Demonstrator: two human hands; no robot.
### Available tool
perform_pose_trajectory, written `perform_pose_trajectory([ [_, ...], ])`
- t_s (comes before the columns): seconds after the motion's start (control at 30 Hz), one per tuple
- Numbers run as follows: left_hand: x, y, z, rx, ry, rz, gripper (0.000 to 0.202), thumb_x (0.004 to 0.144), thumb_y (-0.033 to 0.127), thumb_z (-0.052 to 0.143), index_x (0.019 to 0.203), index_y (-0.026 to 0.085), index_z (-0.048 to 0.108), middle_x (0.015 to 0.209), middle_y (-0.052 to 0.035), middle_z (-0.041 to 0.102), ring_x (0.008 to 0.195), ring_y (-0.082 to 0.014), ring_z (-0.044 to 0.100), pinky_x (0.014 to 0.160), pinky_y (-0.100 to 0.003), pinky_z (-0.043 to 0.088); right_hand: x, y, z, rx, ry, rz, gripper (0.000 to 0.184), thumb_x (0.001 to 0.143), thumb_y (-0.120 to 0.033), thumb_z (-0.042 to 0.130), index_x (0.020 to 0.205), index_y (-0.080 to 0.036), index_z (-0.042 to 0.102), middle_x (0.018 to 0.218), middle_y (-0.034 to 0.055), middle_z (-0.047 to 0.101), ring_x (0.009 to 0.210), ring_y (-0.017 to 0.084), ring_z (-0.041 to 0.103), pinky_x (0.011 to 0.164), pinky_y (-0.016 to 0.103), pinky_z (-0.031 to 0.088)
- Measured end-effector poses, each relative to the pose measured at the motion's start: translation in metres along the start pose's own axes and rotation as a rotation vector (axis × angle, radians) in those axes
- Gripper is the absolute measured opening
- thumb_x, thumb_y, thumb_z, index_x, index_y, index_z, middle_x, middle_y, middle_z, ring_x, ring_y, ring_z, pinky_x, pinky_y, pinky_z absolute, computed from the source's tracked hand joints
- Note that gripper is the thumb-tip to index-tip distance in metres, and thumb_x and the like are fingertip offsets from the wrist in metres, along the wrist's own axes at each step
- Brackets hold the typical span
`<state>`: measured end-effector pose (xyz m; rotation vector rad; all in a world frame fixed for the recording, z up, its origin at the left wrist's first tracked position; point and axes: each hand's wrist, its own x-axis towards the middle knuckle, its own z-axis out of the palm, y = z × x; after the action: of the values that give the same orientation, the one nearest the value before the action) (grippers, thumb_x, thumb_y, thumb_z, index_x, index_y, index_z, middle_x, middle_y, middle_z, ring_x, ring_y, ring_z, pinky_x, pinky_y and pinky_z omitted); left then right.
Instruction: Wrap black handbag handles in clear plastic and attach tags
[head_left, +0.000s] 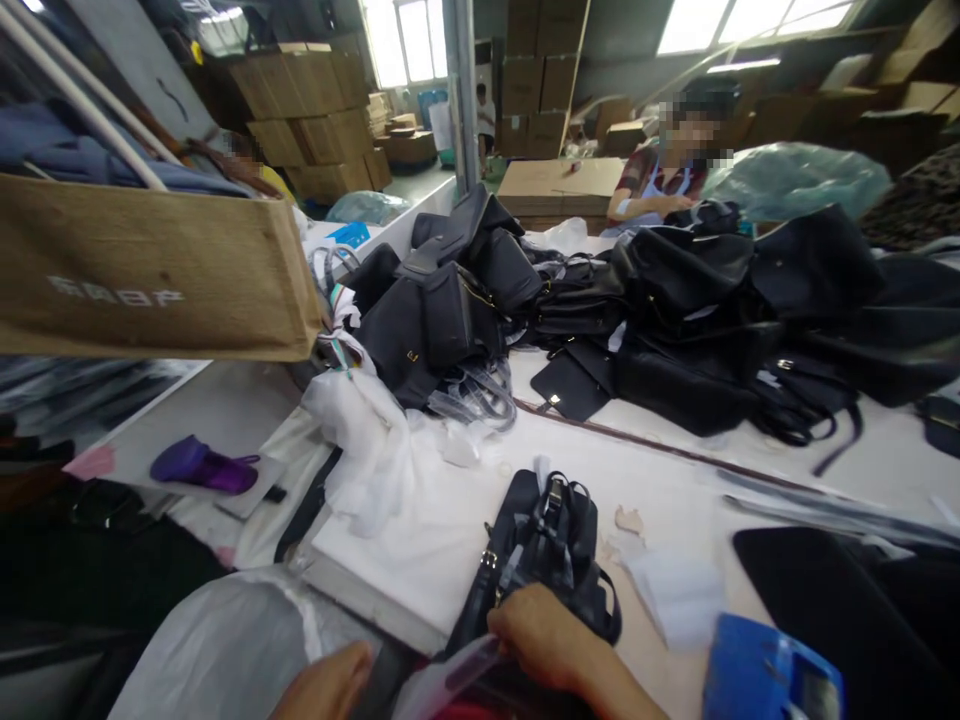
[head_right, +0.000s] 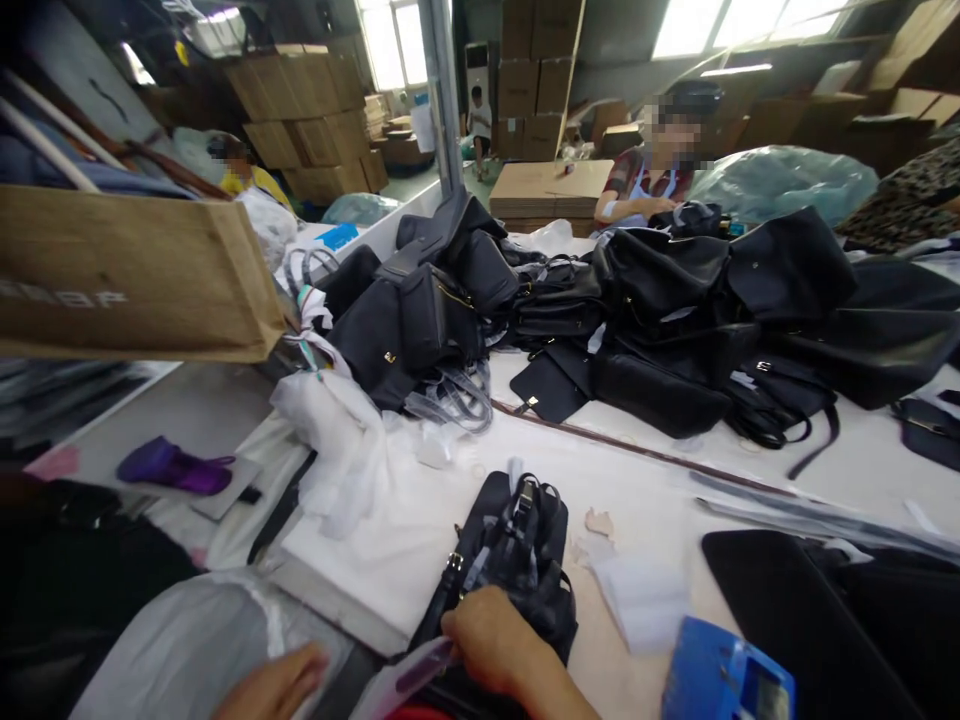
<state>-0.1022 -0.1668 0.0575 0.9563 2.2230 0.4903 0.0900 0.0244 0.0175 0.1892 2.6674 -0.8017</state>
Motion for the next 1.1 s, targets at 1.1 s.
perform_pose_trajectory([
  [1.1,0.026,-0.014,0.096,-0.959,-0.654,-0.147,0.045,0.072,0.061,0.066,0.078,0.018,0.052,0.066,-0.0101,0.074,0.05,-0.0156,0.063,0.048,-0.022,0.034,-0.061,0.006,0.009,0.394,0.267,0.374,0.025,0.087,-0.024,0.05,0.111,-0.023,0.056,0.09,0.0048,0.069,0.089,0.022,0.06,0.075,0.028,0.037],
])
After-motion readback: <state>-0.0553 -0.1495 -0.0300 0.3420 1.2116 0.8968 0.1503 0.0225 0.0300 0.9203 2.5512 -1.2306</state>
